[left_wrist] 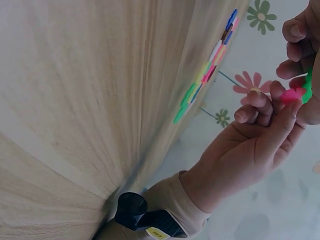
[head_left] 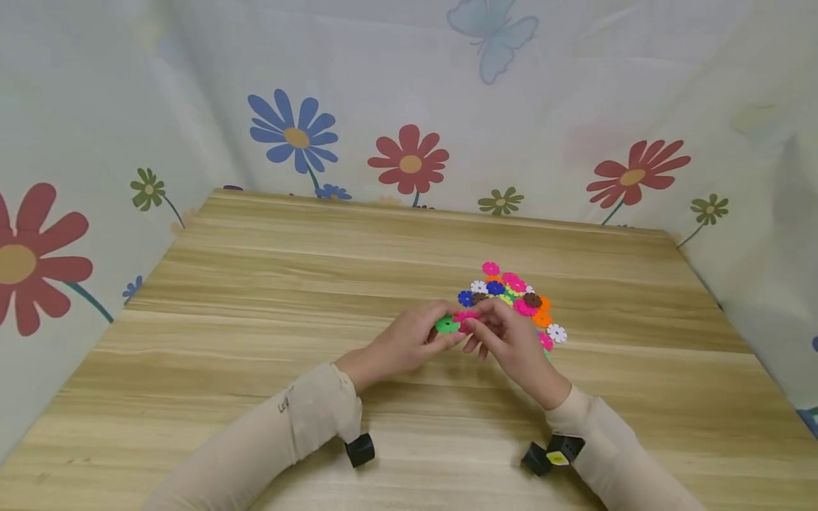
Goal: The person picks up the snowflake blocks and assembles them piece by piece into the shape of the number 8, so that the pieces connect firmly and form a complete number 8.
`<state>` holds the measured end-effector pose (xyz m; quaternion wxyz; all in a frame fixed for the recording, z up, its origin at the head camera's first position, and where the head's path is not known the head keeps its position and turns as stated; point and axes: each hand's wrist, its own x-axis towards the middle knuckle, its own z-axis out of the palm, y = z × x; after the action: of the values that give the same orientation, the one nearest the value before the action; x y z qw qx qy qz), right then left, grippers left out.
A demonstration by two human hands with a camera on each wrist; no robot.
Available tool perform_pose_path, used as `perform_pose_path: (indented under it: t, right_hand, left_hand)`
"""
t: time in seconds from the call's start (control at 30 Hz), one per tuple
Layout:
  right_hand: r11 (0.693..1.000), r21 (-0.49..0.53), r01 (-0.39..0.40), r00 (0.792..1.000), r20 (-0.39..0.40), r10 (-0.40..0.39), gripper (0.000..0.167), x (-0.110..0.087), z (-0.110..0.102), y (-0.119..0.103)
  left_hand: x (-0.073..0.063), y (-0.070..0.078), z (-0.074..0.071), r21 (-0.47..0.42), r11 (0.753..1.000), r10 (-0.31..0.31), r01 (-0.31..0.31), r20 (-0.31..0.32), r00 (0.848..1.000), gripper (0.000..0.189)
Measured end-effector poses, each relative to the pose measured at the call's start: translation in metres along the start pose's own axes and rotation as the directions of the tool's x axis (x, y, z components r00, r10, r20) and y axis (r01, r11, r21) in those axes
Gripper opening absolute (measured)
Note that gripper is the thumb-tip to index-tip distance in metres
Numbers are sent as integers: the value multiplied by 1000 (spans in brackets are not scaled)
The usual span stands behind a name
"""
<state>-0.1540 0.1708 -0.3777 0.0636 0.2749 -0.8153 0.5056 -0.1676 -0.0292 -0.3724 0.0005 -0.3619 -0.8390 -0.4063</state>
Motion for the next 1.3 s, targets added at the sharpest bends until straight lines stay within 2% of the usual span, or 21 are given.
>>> perform_pose_path:
  t: [0.27,0.43,0.6,0.77,0.9,1.07,1.23,1.3]
  right_hand:
    - [997,-26,-74,997,21,75,17,3,-7,3]
    - [980,-156,-127,992,-32,124,16,6,-19,8]
    - [923,-344,-174,985,-67,161,14,11,-32,16]
    - [849,-481,-217,973,-39,226,17,12,-43,25]
    - [817,-535,-214,966,10,259,15,11,-50,30]
    - [785,-586,-201,950,79,302,17,10,-53,34]
    - [738,-638,-223,926,98,365,24,9,-51,36]
    - [726,-650,-225,923,98,373,25,8,-50,36]
  left_hand:
    - [-2,-1,0,-27,998,-59,58,-44,997,23]
    - [-2,-3,1,-18,998,-66,64,-77,995,20]
    - [-2,-4,1,7,998,-66,67,-90,994,20]
    - [-2,-6,2,41,998,-51,55,-84,995,20]
    - [-3,-8,3,80,996,-30,37,-85,996,23]
    - [-3,-9,3,96,994,-37,44,-73,997,24]
    - [-4,-9,3,98,994,-45,52,-66,997,23]
    - [-4,-9,4,99,994,-47,54,-67,997,22]
